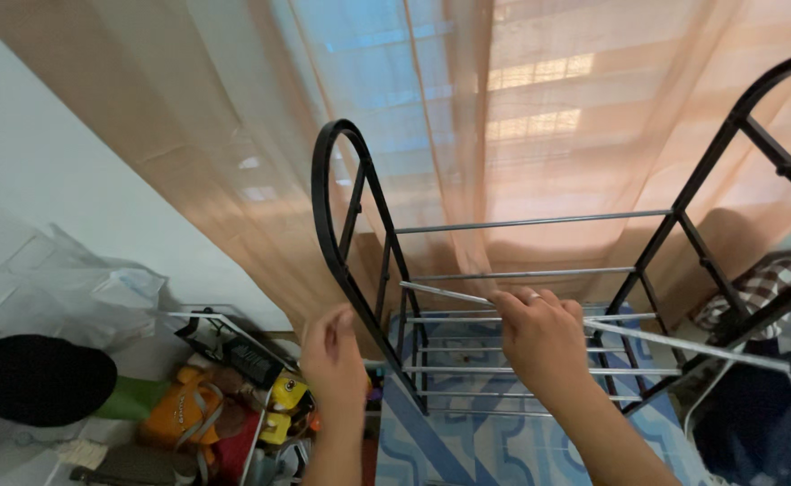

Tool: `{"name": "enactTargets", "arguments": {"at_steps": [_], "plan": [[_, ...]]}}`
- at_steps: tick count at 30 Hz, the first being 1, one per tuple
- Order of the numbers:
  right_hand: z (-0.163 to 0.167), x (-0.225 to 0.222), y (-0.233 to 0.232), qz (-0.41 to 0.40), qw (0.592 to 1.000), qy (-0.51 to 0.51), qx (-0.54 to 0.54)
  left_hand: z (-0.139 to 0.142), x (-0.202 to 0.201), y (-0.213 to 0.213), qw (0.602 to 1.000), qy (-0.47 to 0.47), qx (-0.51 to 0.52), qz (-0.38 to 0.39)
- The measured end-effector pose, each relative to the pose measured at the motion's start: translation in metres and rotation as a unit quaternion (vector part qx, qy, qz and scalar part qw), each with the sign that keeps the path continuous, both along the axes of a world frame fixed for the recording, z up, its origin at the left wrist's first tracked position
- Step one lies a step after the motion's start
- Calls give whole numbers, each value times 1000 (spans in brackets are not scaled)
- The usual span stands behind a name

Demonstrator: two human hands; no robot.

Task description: The person assembles a metal shoe rack on a bed, picking up metal rods one at a time and fitting each rod between the two black end frames of the rack, pressing the rod ends into the frame sockets and working along the rack from one end to the other.

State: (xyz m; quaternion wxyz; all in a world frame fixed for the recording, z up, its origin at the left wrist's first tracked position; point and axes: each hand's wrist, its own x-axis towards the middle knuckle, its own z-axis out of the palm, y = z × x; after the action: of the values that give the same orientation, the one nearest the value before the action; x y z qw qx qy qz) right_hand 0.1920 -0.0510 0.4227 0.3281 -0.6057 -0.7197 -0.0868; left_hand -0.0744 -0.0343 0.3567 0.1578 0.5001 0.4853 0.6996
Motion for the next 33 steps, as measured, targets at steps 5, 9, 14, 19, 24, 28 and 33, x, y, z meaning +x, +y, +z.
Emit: {"name": "enactTargets", "arguments": {"at_steps": [5, 9, 14, 19, 24, 28, 33], "plan": [[0, -20, 11, -15, 1000, -10, -25, -11, -23, 77, 969, -128, -153, -144], [1, -33, 25, -16, 999, -21, -19, -13, -22, 93, 929, -179, -252, -203], [-1, -54, 43, 2, 1000, -14, -10, -10, -24, 95, 917, -198, -271, -215], [2, -78, 54, 26, 999, -23, -18, -15, -28, 102, 918, -195, -246, -244], [6, -114, 62, -9, 999, -38, -11, -22, -34, 110, 925, -174, -236, -243], [8, -123, 74, -17, 999, -21, -20, -17, -34, 103, 927, -175, -242, -228], [-3, -122, 85, 31, 998, 50, -19, -1, -28, 91, 933, -164, -254, -197]]}}
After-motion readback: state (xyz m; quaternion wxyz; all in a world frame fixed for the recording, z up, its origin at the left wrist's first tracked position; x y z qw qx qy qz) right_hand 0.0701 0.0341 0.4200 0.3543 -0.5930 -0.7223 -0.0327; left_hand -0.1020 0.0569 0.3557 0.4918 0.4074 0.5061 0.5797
